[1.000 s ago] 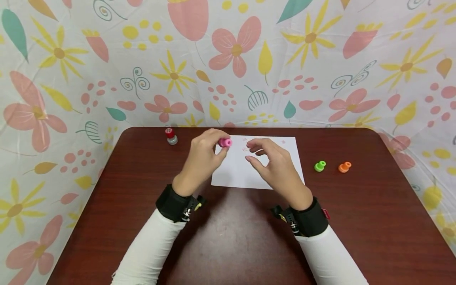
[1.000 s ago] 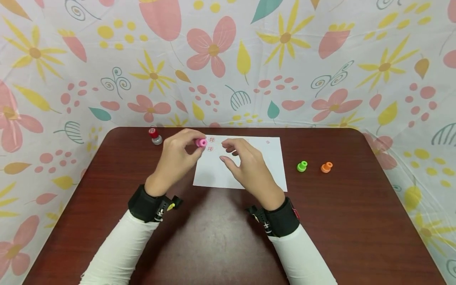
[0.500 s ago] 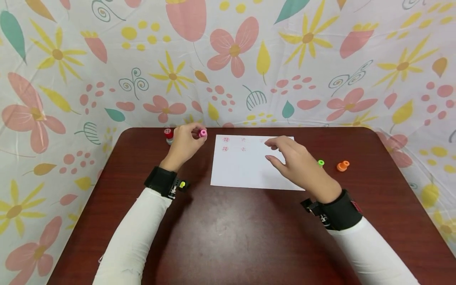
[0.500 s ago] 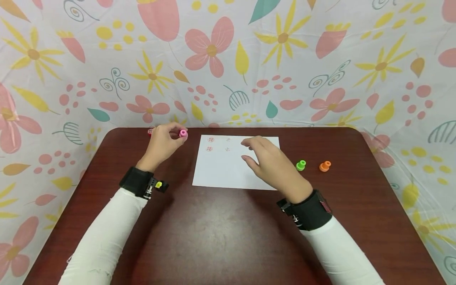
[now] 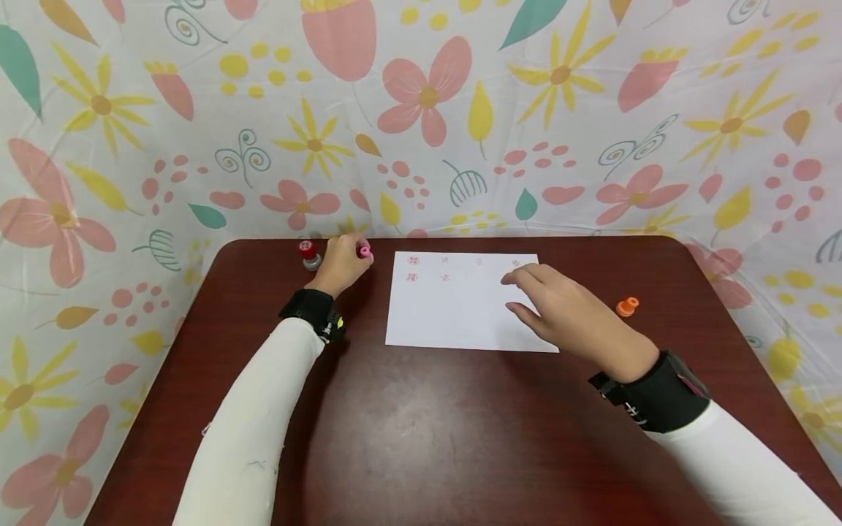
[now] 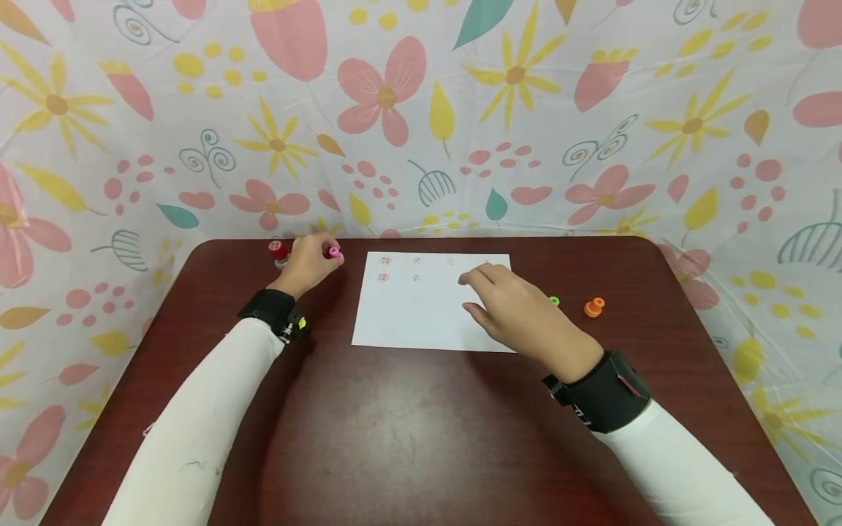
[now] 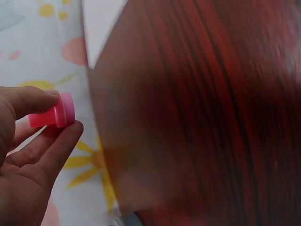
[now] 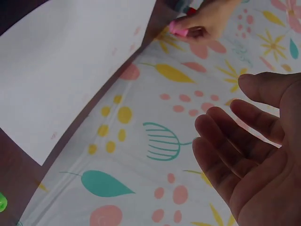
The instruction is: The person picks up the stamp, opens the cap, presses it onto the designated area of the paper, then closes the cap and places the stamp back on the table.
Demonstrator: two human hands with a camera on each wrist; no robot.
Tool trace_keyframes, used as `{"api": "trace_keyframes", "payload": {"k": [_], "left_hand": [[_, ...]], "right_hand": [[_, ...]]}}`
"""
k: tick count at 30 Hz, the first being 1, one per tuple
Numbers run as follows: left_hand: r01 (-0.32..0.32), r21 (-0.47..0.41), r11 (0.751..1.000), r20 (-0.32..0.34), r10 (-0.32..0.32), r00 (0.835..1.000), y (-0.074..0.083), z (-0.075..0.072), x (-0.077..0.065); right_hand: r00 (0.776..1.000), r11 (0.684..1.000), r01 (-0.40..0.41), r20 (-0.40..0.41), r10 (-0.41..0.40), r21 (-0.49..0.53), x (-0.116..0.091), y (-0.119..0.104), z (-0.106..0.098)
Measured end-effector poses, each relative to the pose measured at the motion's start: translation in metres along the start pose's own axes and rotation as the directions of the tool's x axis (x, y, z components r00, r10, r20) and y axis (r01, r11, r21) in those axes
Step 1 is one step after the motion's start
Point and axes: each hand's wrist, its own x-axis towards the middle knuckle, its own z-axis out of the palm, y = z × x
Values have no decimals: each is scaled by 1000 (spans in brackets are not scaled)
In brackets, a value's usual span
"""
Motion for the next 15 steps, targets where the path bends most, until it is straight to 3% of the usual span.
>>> {"api": "trace_keyframes", "payload": {"k": [8,15], "left_hand": [[92,33,995,58,-93,994,-12,10,6],[119,51,992,38,-121,992,-14,16,7]], "right_hand": [[999,1000,24,25,-23,-20,-8,-2,3],[999,999,26,45,-25,-39,-11,-1,5]]}}
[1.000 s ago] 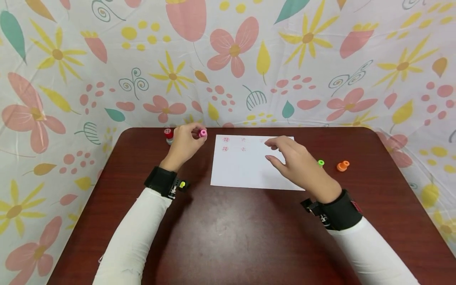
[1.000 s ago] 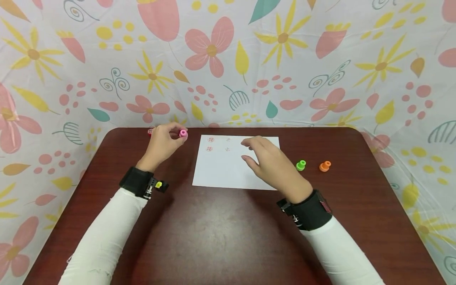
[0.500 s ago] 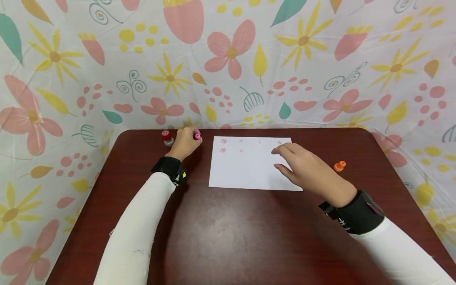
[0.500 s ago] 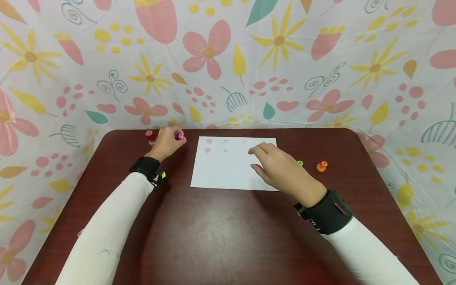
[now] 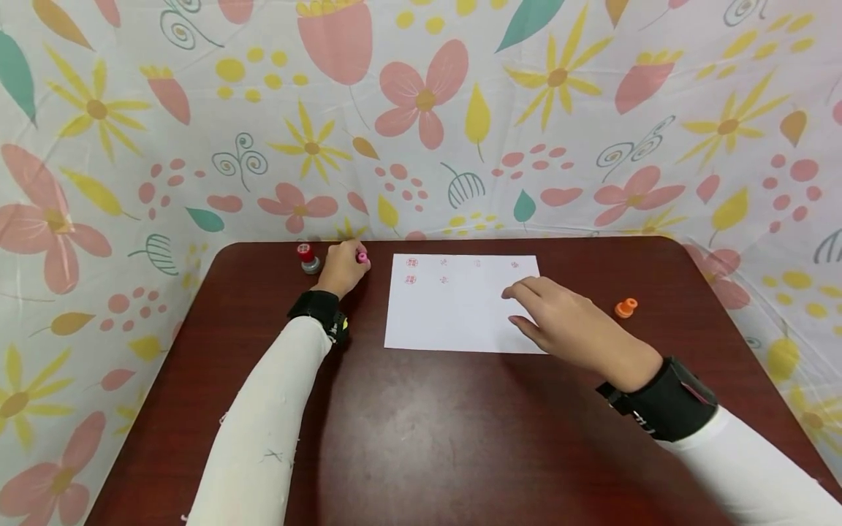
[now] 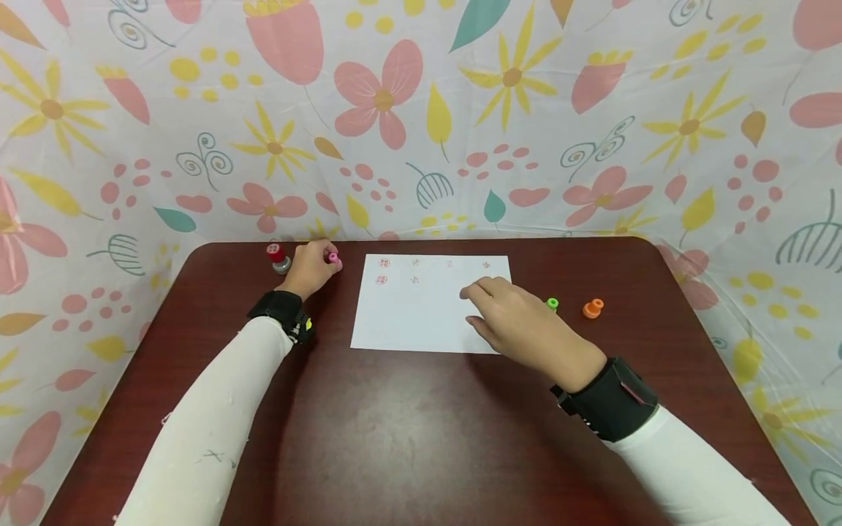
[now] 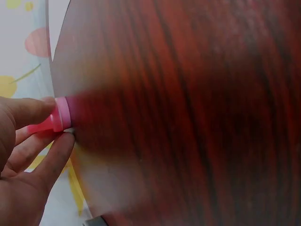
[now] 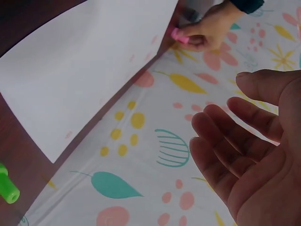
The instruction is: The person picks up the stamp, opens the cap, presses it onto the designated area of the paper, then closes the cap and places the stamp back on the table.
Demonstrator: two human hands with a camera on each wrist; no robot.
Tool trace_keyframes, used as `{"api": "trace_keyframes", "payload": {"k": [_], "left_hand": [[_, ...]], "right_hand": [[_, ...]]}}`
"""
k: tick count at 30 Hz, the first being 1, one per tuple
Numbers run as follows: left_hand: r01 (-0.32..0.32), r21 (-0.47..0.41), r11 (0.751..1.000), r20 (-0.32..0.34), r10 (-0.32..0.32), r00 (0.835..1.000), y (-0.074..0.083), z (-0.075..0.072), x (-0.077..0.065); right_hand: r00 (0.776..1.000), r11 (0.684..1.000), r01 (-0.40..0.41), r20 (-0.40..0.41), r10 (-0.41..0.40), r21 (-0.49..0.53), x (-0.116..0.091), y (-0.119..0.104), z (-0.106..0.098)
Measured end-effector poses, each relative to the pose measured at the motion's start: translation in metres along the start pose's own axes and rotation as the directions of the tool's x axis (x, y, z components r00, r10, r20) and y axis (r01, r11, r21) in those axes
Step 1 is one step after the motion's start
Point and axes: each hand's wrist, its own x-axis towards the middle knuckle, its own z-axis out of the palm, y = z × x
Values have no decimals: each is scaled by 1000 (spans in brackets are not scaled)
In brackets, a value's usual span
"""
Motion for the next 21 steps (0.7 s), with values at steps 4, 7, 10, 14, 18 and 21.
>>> {"api": "trace_keyframes", "payload": {"k": [4,7,10,14,18,21], "left_hand": [[5,16,1000,0,-5,1000,1,1,0],[0,13,1000,15,0,1000,1,1,-1],[-19,8,1000,32,19,999,2,0,-3],[-63,38,997,42,61,997,7,-4,-7],[-117,106,987,40,113,993,13,-10,-10],[-171,155,973,39,167,985,14,-15,-15]], "right_hand": [[1000,1000,6,23,-6,-11,-2,3,-2],[999,1000,-4,47,4,-18,-2,8,-6],[998,1000,-17,53,18,-23,-2,19,-9],[998,999,-25,49,26,-27,-4,41,-15],[993,997,-70,89,72,-33,-10,62,-20],[981,991,-125,146,129,-37,-16,74,-21]]}}
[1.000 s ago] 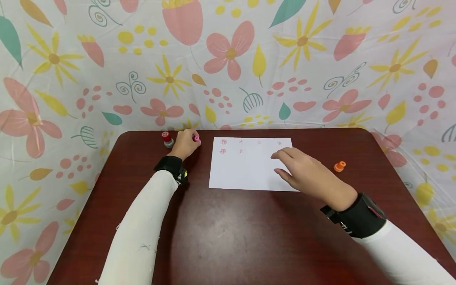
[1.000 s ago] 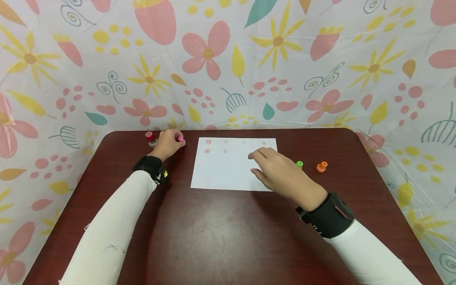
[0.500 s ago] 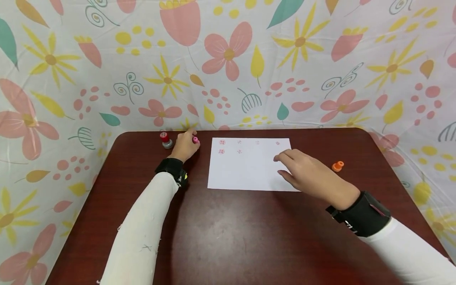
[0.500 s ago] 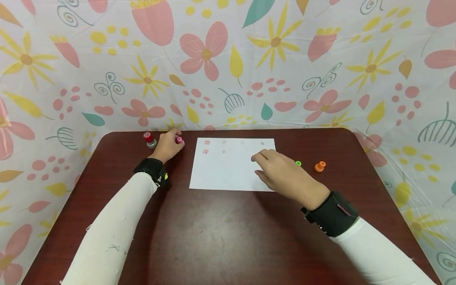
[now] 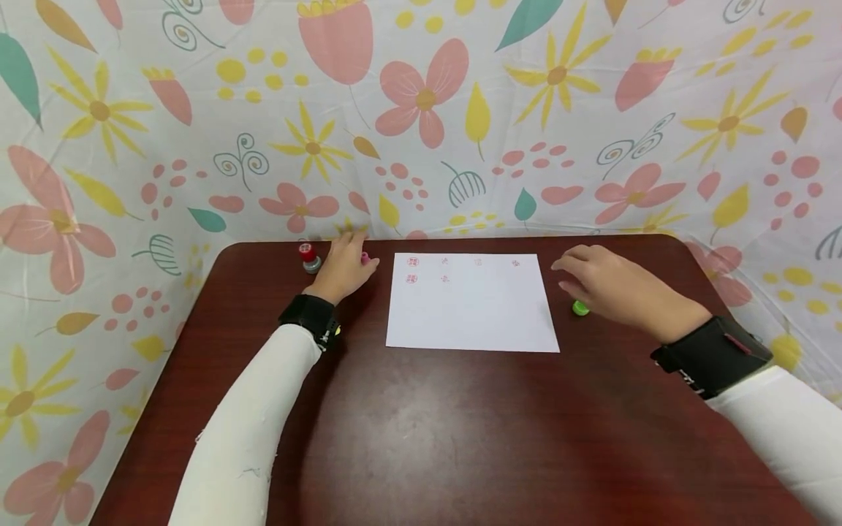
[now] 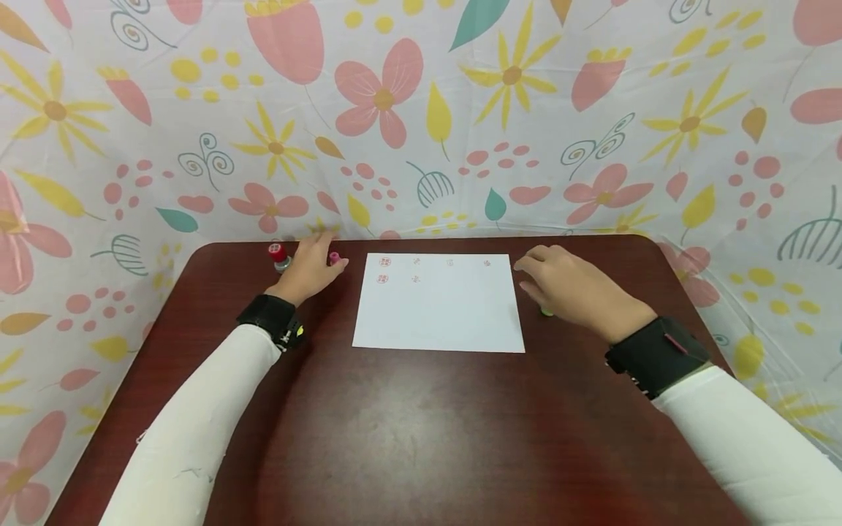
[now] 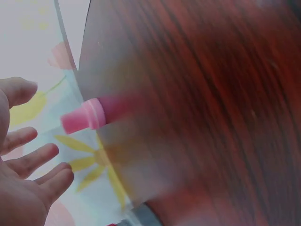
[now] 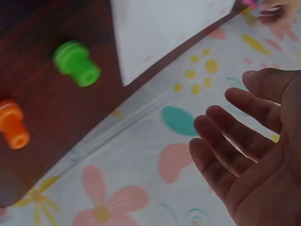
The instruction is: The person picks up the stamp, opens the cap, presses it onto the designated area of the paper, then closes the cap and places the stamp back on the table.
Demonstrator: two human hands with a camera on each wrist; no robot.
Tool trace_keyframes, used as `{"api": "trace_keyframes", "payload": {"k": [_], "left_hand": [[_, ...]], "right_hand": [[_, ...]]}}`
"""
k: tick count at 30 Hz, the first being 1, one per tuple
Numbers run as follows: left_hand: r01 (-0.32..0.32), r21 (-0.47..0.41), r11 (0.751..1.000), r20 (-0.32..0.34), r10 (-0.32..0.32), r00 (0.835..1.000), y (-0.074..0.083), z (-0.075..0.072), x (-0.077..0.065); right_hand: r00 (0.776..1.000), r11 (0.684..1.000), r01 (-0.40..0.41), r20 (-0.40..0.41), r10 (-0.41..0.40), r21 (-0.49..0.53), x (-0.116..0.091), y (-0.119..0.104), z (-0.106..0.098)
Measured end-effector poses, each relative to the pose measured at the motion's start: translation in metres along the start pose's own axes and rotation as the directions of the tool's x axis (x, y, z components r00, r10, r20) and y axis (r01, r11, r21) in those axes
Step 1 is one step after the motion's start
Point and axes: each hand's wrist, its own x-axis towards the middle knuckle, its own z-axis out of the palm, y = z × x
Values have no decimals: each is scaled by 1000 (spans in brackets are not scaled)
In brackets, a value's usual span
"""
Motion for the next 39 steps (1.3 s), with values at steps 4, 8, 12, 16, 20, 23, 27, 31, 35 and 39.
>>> {"api": "trace_keyframes", "payload": {"k": [4,8,12,16,20,23,27,31,35,39], "left_hand": [[-86,69,994,-4,87,996,5,-6,-10],[-167,137,976,2,169,986,12,-8,-20],[-228,186,956,30,227,973,19,-8,-32],[-290,235,928,80,279,957,28,-8,-45],[-356,272,894,121,335,934,38,-7,-59],[-391,280,877,165,357,919,45,-8,-69],[-431,289,855,206,385,900,53,-7,-81],[-452,296,841,208,406,890,57,-3,-92],[-458,284,842,213,410,887,62,2,-101],[-462,285,840,205,418,885,67,4,-108]], "right_hand": [[996,999,-45,72,45,6,-6,15,5],[989,997,-71,128,70,7,-10,27,12],[980,994,-106,173,104,7,-12,36,20],[961,987,-159,235,148,28,-11,41,27],[921,969,-242,328,211,57,-13,46,35],[894,954,-290,378,240,79,-16,49,40],[893,953,-292,380,240,82,-20,50,47],[905,960,-271,357,231,66,-22,47,52],[912,965,-259,341,229,47,-23,44,57],[913,965,-260,331,237,26,-24,43,61]]}}
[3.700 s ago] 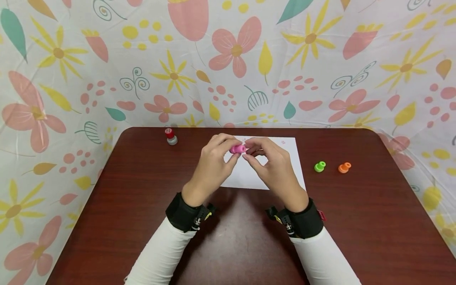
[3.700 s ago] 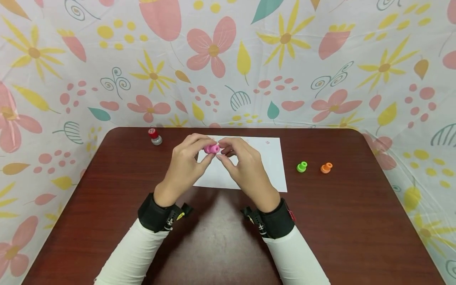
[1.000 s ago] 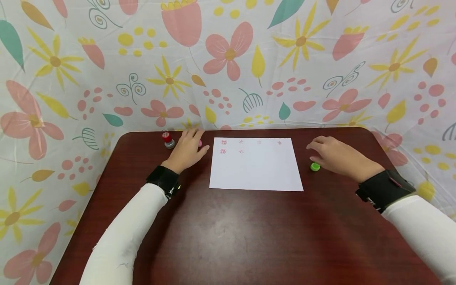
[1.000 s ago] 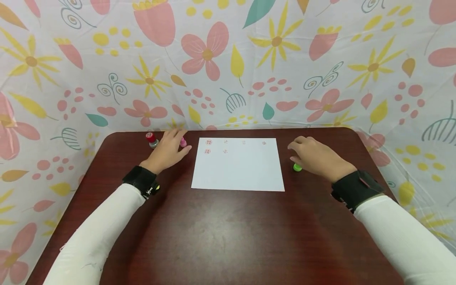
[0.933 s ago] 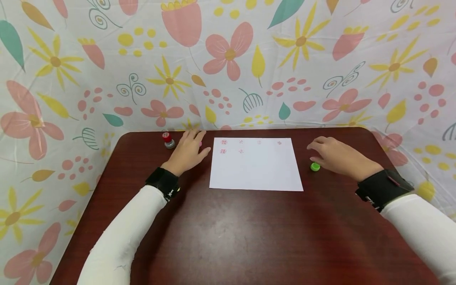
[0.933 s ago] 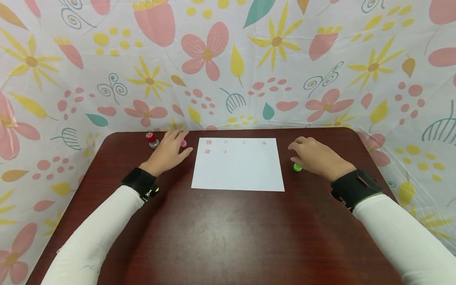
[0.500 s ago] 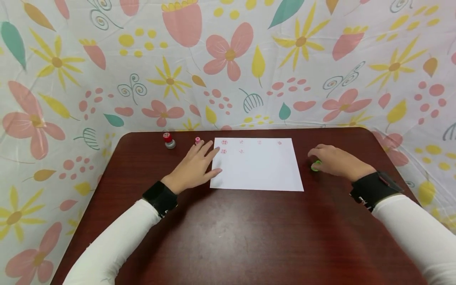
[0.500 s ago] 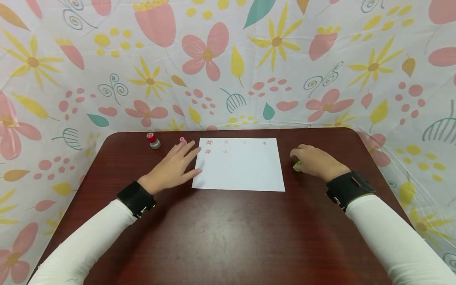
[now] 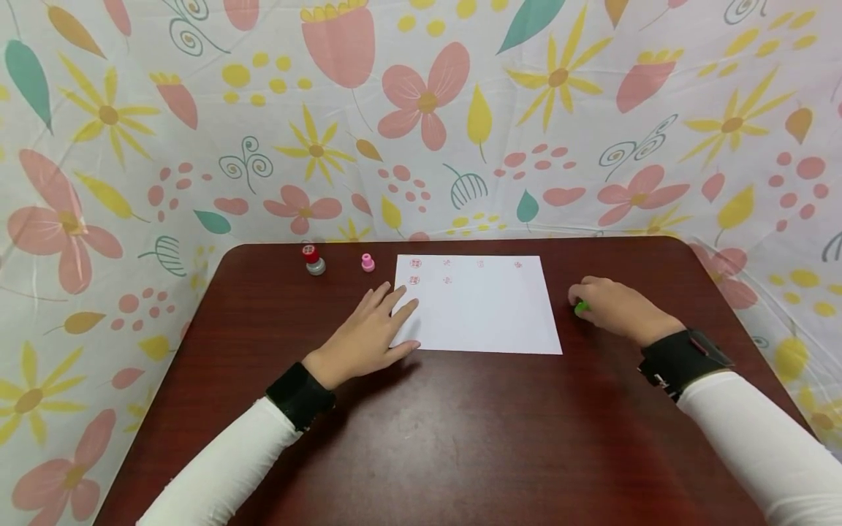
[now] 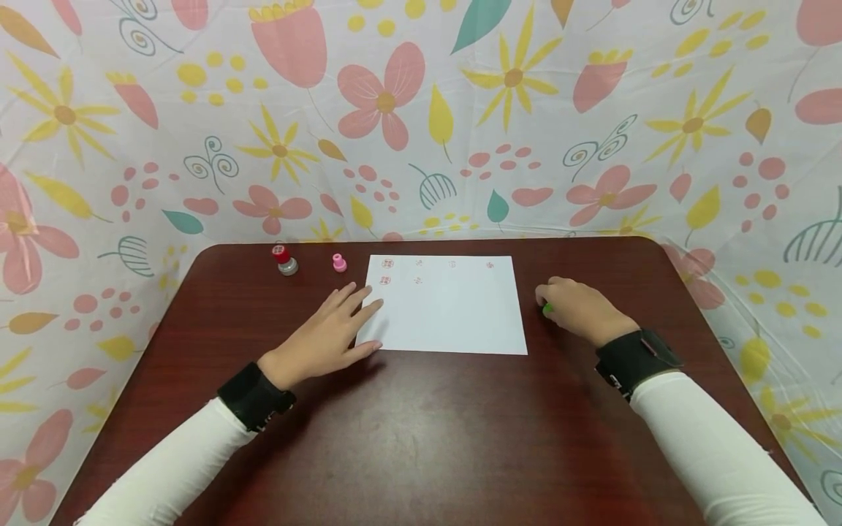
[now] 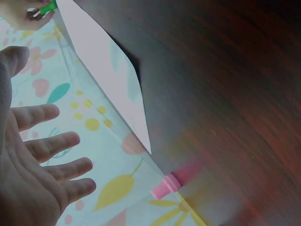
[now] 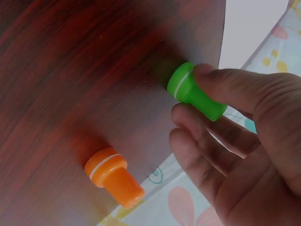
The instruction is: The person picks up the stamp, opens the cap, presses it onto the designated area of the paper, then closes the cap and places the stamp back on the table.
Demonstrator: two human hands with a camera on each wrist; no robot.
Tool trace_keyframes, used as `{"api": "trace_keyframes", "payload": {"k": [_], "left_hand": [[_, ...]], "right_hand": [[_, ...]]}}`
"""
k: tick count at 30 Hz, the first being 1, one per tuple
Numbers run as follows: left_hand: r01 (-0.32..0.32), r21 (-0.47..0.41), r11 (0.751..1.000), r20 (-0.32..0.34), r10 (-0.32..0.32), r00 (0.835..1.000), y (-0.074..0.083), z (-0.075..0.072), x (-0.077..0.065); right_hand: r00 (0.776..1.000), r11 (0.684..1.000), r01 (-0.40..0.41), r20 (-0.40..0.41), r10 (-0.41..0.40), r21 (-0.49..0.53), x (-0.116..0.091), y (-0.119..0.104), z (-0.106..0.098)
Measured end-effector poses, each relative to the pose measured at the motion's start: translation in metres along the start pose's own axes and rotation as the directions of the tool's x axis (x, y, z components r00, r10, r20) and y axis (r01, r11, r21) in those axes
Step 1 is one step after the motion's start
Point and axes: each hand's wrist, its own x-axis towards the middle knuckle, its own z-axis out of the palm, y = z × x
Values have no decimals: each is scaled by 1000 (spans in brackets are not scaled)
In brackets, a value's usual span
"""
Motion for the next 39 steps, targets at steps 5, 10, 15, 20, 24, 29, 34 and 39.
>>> {"api": "trace_keyframes", "payload": {"k": [5,10,15,20,24,29,34,39], "left_hand": [[-8,14,1000,-13,9,1000,6,0,-3],[-9,17,1000,-30,9,999,8,0,-5],[10,-3,1000,-52,-10,999,9,-4,-6],[42,-54,998,-86,-47,995,10,-11,-6],[42,-83,996,-147,-54,988,11,-17,-3],[44,-147,988,-218,-76,973,16,-22,0],[40,-233,972,-294,-109,950,23,-27,2],[12,-318,948,-388,-142,911,30,-33,8]], "right_hand": [[1000,1000,-13,-11,13,14,0,1,3],[999,999,-5,-34,6,33,-1,3,3],[995,998,18,-101,-11,68,-3,-1,-5],[980,995,47,-195,-29,86,-6,-8,-14],[961,991,87,-270,-56,101,-8,-19,-22],[926,985,115,-372,-59,129,-7,-38,-29],[865,982,154,-495,-81,107,-6,-62,-37],[805,973,190,-588,-79,129,-8,-88,-46]]}}
